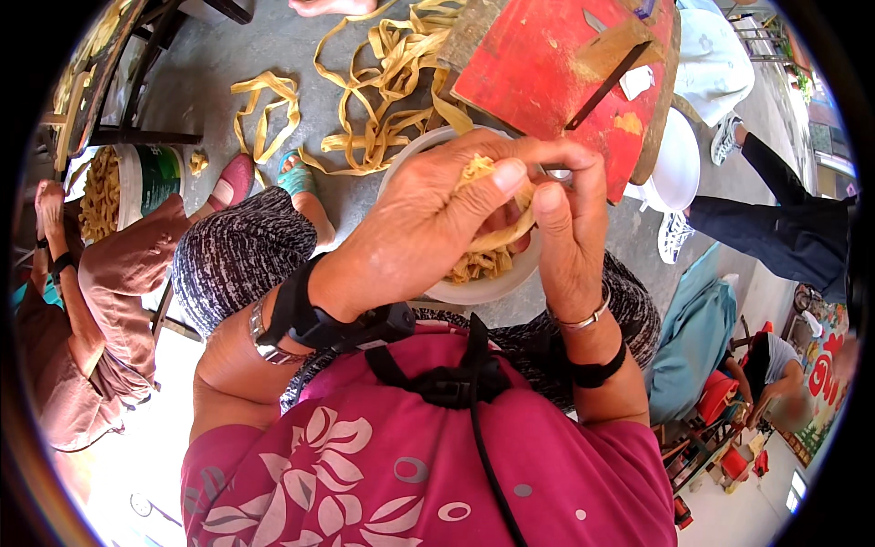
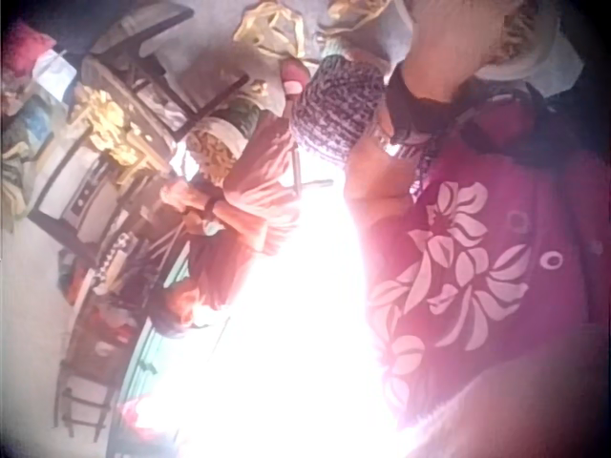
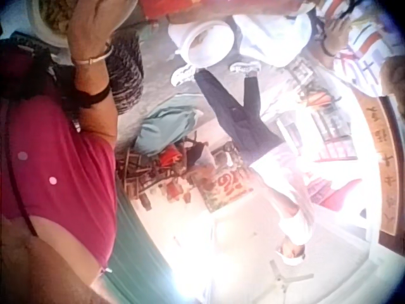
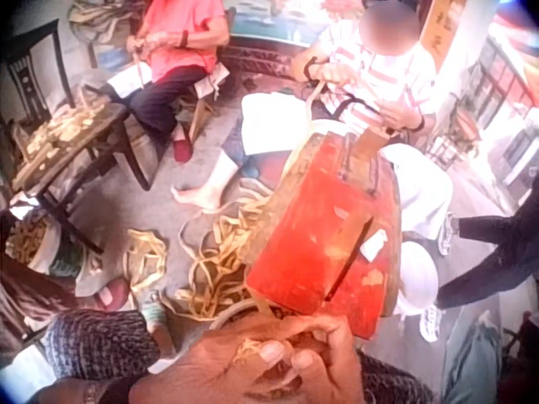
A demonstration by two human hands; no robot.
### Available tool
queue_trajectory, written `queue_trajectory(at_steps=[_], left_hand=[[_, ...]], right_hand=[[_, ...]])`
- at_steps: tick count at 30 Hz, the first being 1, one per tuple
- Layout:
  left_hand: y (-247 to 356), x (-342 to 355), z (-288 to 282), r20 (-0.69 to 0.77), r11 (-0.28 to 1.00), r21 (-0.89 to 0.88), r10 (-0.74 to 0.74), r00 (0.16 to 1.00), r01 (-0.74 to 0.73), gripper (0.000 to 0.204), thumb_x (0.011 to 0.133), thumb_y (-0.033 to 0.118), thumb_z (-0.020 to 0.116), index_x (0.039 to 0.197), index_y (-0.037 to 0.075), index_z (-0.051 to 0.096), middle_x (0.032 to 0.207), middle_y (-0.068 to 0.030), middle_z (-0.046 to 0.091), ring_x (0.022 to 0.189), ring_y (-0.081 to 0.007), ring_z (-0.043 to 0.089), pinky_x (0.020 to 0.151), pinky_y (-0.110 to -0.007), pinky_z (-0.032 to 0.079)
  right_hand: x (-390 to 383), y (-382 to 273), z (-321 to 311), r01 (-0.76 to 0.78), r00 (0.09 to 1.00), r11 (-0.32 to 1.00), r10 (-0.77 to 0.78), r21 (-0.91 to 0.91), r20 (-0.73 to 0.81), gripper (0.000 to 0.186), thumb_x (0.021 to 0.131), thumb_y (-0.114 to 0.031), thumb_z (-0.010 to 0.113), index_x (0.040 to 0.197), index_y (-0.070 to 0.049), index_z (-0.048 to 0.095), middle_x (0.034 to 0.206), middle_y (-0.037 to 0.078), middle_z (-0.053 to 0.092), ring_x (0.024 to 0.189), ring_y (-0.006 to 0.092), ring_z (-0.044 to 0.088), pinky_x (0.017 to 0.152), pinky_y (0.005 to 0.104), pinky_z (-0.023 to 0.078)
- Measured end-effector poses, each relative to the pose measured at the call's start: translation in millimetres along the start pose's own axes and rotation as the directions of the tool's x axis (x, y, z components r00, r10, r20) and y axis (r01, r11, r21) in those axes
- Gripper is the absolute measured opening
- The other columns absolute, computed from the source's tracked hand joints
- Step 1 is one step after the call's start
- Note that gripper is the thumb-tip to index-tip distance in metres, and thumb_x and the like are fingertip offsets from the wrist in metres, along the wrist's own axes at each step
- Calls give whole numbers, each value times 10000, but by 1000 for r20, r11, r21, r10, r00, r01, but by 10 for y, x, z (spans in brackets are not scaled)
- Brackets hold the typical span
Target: The person weaves together thin strips of leaf material by hand, folding and winding them into small circular bundles and placing them into a bucket.
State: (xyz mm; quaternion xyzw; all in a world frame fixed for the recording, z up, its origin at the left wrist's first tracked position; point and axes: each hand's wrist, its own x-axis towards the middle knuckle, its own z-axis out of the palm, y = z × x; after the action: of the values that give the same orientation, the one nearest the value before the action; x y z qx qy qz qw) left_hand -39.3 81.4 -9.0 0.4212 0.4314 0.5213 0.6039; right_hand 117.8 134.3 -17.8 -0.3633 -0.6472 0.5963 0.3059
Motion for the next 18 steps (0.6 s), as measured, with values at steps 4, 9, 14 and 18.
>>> queue_trajectory(at_steps=[4,9,14,18], left_hand=[[-24,-31,-15,100,991,-75,-107,989,115,496,965,402,373,1154,-14,567,954,-102,600,783,-149,605,737,-266,487],[79,24,-103,205,934,-258,-196,959,246,577,949,465,365,1088,-52,583,891,-131,610,673,-204,627,630,-295,526],[145,-7,-205,-14,870,-464,-198,980,169,527,942,413,392,1015,-66,600,764,-57,502,569,-122,435,565,-338,530],[60,15,-293,-5,899,-415,-158,987,142,490,945,367,389,978,-63,621,781,-67,521,565,-128,437,560,-340,516]], right_hand=[[10,46,-38,101,994,990,-104,-96,-26,411,945,-399,444,1113,-25,432,912,74,553,747,81,519,600,206,425],[-65,77,-159,19,999,987,-26,-161,-39,439,948,-447,393,965,-30,530,827,32,539,648,72,470,558,211,388],[-137,280,-405,-36,994,997,29,-64,-107,393,937,-399,445,859,-32,564,716,-15,501,575,46,394,513,202,322],[-146,202,-375,-173,976,976,188,-130,113,312,928,-313,502,938,-7,564,731,-8,514,627,55,451,546,207,369]])
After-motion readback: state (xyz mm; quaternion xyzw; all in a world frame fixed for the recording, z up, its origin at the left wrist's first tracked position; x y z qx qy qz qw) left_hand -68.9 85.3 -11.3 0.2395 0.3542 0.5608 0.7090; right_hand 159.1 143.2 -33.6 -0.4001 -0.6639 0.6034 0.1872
